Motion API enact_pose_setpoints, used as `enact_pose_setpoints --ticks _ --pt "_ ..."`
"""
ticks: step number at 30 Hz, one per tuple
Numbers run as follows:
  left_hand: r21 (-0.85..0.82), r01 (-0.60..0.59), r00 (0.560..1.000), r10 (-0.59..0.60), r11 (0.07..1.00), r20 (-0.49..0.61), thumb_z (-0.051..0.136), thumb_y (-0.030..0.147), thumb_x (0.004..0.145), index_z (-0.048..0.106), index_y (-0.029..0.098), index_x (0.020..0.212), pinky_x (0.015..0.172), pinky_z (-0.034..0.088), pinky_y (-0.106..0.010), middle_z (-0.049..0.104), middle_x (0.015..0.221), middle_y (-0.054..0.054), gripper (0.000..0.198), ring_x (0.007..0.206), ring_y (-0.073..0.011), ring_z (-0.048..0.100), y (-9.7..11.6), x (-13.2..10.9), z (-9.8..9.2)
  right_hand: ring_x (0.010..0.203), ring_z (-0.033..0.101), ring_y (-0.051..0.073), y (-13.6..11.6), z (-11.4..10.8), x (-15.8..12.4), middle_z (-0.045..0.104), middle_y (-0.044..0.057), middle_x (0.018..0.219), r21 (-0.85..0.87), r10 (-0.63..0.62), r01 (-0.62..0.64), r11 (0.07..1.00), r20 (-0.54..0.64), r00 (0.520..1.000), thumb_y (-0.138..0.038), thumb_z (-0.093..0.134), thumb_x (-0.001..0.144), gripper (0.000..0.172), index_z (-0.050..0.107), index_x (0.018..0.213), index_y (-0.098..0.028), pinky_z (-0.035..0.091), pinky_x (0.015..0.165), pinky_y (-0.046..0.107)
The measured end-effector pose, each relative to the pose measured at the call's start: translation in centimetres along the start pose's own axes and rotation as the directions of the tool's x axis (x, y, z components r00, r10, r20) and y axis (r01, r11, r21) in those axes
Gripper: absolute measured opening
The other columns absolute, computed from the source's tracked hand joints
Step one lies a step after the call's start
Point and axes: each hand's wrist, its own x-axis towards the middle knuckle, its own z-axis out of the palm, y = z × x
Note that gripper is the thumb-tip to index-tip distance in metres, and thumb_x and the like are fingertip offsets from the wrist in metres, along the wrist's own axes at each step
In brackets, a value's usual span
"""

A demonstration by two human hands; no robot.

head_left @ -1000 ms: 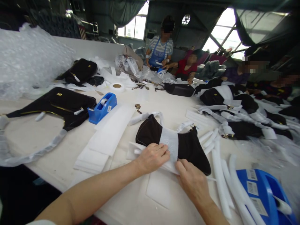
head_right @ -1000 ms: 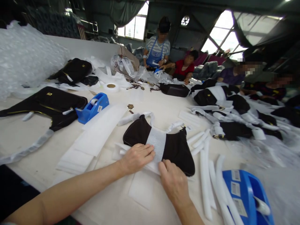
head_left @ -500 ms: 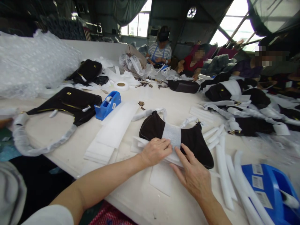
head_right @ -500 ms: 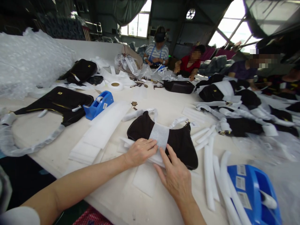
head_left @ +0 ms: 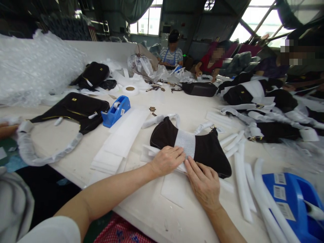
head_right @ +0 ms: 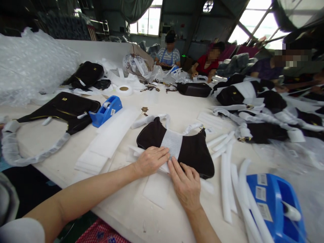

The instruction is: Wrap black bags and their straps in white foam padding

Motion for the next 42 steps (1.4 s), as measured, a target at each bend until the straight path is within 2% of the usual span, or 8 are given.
enact_pose_setpoints --ticks 10,15,18,21,23,28,35,42 --pt "0.048 -0.065 0.997 0.067 0.997 -0.038 0.036 0.021 0.1 0.059 0.016 0.111 0.088 0.048 -0.035 0.06 0.127 -0.015 0.026 0.116 -0.0215 0.059 -0.5 -0.3 0.6 0.103 0.059 0.024 0.5 -0.8 0.4 0.063 0.007 0.132 0.055 -0.03 0.025 0.998 0.075 0.997 -0.026 0.06 0.091 0.052 0.047 0.141 -0.019 0.042 0.091 0.04" --pt "0.081 -0.081 0.992 0.089 0.993 -0.091 0.038 0.019 0.099 0.059 0.017 0.111 0.087 0.048 -0.034 0.061 0.126 -0.014 0.025 0.115 -0.0207 0.06 -0.6 -0.5 1.1 0.123 0.049 0.029 1.2 -2.9 0.6 0.051 0.017 0.142 0.155 -0.152 0.118 0.981 0.234 0.96 -0.03 0.05 0.095 0.054 0.04 0.143 -0.009 0.041 0.103 0.049" --pt "0.11 -0.092 0.985 0.106 0.99 -0.133 0.038 0.018 0.098 0.059 0.018 0.11 0.087 0.048 -0.033 0.062 0.125 -0.013 0.024 0.115 -0.0206 0.06 -0.7 -0.6 1.2 0.132 0.042 0.034 1.2 -4.4 0.4 0.051 0.022 0.14 0.158 -0.23 0.203 0.966 0.18 0.956 -0.021 0.052 0.093 0.043 0.051 0.132 -0.005 0.04 0.104 0.053" --pt "0.111 -0.086 0.982 0.103 0.99 -0.16 0.039 0.017 0.098 0.059 0.017 0.108 0.088 0.047 -0.032 0.062 0.124 -0.012 0.023 0.115 -0.0205 0.059 -0.8 -0.7 1.3 0.117 0.054 0.03 0.8 -5.7 -0.1 0.062 0.021 0.122 0.182 -0.306 0.29 0.94 0.07 0.949 -0.006 0.051 0.09 0.027 0.06 0.115 -0.006 0.048 0.094 0.045" --pt "0.098 -0.082 0.983 0.097 0.992 -0.158 0.038 0.017 0.098 0.059 0.017 0.108 0.088 0.047 -0.032 0.063 0.123 -0.012 0.023 0.114 -0.0203 0.06 -0.7 -0.7 1.3 0.101 0.061 0.025 0.5 -6.2 -0.5 0.067 0.016 0.11 0.181 -0.355 0.335 0.925 0.09 0.931 -0.003 0.044 0.091 0.027 0.062 0.11 -0.008 0.052 0.084 0.04" --pt "0.077 -0.073 0.988 0.082 0.994 -0.129 0.038 0.018 0.098 0.058 0.017 0.11 0.089 0.047 -0.033 0.062 0.125 -0.013 0.024 0.115 -0.0206 0.059 -0.7 -0.7 1.2 0.084 0.063 0.02 0.0 -5.1 -0.4 0.07 0.013 0.108 0.112 -0.395 0.379 0.918 0.222 0.891 0.0 0.034 0.091 0.04 0.062 0.117 -0.01 0.053 0.069 0.033" --pt "0.093 -0.079 0.974 0.097 0.993 -0.206 0.041 0.016 0.095 0.058 0.014 0.11 0.088 0.048 -0.034 0.061 0.126 -0.015 0.023 0.116 -0.0233 0.059 -0.7 -0.8 1.2 0.075 0.062 0.016 -1.3 -3.0 0.8 0.07 0.012 0.102 0.141 -0.41 0.387 0.911 0.214 0.887 -0.001 0.032 0.091 0.039 0.062 0.116 -0.006 0.048 0.06 0.028" --pt "0.087 -0.077 0.967 0.096 0.993 -0.234 0.041 0.018 0.096 0.057 0.015 0.109 0.088 0.048 -0.034 0.063 0.122 -0.015 0.021 0.114 -0.0228 0.059 -0.7 -0.7 1.3 0.102 0.063 0.023 -2.4 -1.8 -0.5 0.071 0.011 0.11 0.074 -0.249 0.253 0.965 -0.062 0.967 -0.009 0.04 0.095 0.029 0.068 0.093 -0.017 0.039 0.094 0.042"
